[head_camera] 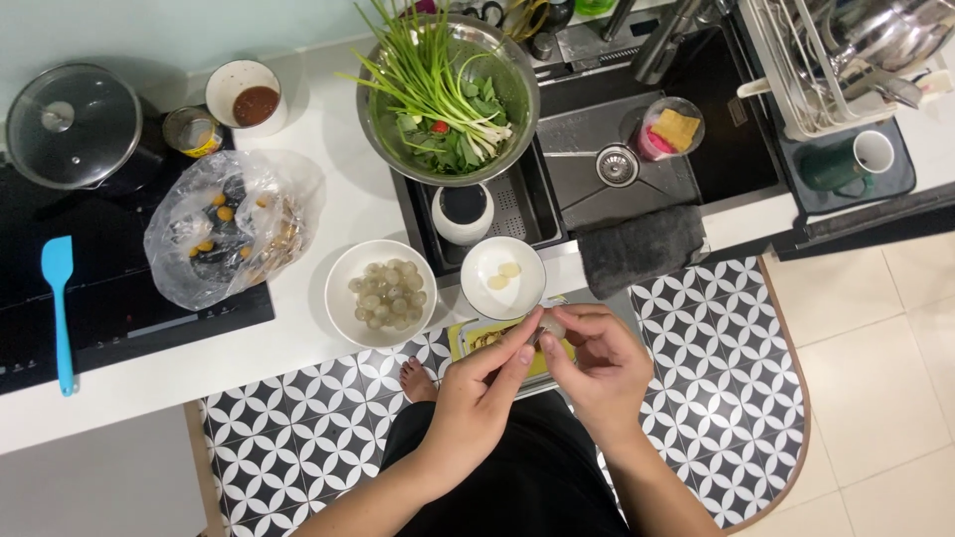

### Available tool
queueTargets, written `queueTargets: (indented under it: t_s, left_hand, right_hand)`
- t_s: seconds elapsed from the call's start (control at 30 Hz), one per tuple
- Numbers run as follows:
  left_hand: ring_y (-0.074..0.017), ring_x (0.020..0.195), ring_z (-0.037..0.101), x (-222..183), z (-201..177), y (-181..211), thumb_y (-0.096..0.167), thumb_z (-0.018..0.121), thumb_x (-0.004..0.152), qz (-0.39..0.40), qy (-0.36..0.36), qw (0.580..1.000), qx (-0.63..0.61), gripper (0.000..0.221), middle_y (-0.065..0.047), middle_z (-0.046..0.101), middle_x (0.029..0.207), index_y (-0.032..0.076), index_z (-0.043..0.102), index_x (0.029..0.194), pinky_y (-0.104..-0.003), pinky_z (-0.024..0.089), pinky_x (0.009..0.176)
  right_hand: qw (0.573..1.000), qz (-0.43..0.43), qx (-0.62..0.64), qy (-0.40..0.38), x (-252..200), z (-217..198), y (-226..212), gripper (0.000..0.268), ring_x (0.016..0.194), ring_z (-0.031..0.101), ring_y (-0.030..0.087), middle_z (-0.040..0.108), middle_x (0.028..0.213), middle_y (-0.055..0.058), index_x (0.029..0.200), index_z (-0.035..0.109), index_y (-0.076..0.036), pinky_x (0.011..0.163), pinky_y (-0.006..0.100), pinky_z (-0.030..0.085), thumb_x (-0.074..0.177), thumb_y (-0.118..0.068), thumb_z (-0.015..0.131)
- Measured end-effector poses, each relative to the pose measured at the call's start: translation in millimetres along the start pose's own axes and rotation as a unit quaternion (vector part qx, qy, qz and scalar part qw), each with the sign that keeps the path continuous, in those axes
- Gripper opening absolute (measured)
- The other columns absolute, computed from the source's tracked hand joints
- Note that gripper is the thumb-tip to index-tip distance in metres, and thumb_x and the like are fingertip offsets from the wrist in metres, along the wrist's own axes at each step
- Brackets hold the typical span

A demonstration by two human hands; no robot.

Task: The recorder is peeling the skin off of several small green/brown fruits (likely hog plums or similar) by hand and placing them into a white bowl.

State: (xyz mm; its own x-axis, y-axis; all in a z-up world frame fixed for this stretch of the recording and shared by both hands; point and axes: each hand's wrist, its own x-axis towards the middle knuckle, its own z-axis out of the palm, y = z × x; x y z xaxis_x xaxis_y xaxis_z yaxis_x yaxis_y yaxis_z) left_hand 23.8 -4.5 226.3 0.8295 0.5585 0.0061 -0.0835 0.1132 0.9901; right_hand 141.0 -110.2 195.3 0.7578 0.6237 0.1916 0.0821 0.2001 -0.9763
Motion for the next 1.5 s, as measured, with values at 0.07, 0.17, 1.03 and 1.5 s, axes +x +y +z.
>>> queueTargets:
  t_s: [0.07, 0.17, 1.03, 1.5]
  left_hand:
    - [-0.0039, 0.099, 0.053, -3, -3, -2, 0.014, 0.057, 0.107, -0.068, 0.009, 0.998, -0.005, 0.040, -0.004, 0.069, 0.119, 0.009, 0.058, 0.147, -0.020, 0.045, 0.089]
    - [-0.0024, 0.075, 0.044, -2, -10, 8, 0.018, 0.058, 0.104, -0.158, 0.003, 0.987, 0.002, 0.046, 0.002, 0.069, 0.099, 0.015, 0.056, 0.150, -0.018, 0.043, 0.070]
    - [-0.0107, 0.114, 0.069, -7, 0, 7, 0.010, 0.057, 0.104, -0.040, 0.038, 0.996, 0.064, 0.041, -0.012, 0.073, 0.131, 0.005, 0.058, 0.145, -0.025, 0.053, 0.097]
    - [-0.0008, 0.079, 0.048, 2, -16, 21, 0.016, 0.057, 0.105, -0.088, -0.039, 0.995, 0.029, 0.050, 0.008, 0.070, 0.111, 0.016, 0.049, 0.154, -0.019, 0.047, 0.073]
  right_hand:
    - [1.000, 0.027, 0.004, -0.005, 3, 0, -1, 0.026, 0.109, 0.069, 0.019, 0.067, 0.122, 0.017, 0.115, 0.065, 0.009, 0.097, 0.030, 0.059, 0.090, 0.013, 0.070]
    - [0.996, 0.088, -0.025, -0.007, 11, 4, -11, 0.031, 0.102, 0.070, 0.017, 0.070, 0.117, 0.015, 0.119, 0.064, 0.005, 0.089, 0.028, 0.059, 0.089, 0.011, 0.069]
    - [0.954, -0.148, -0.259, 0.017, 9, 24, -27, 0.027, 0.091, 0.069, 0.014, 0.071, 0.108, 0.013, 0.110, 0.068, 0.004, 0.073, 0.021, 0.056, 0.084, 0.007, 0.075]
    - [0.990, 0.101, -0.074, -0.063, 25, 5, -38, 0.030, 0.097, 0.069, 0.015, 0.068, 0.118, 0.011, 0.122, 0.070, 0.005, 0.083, 0.025, 0.057, 0.093, 0.009, 0.064]
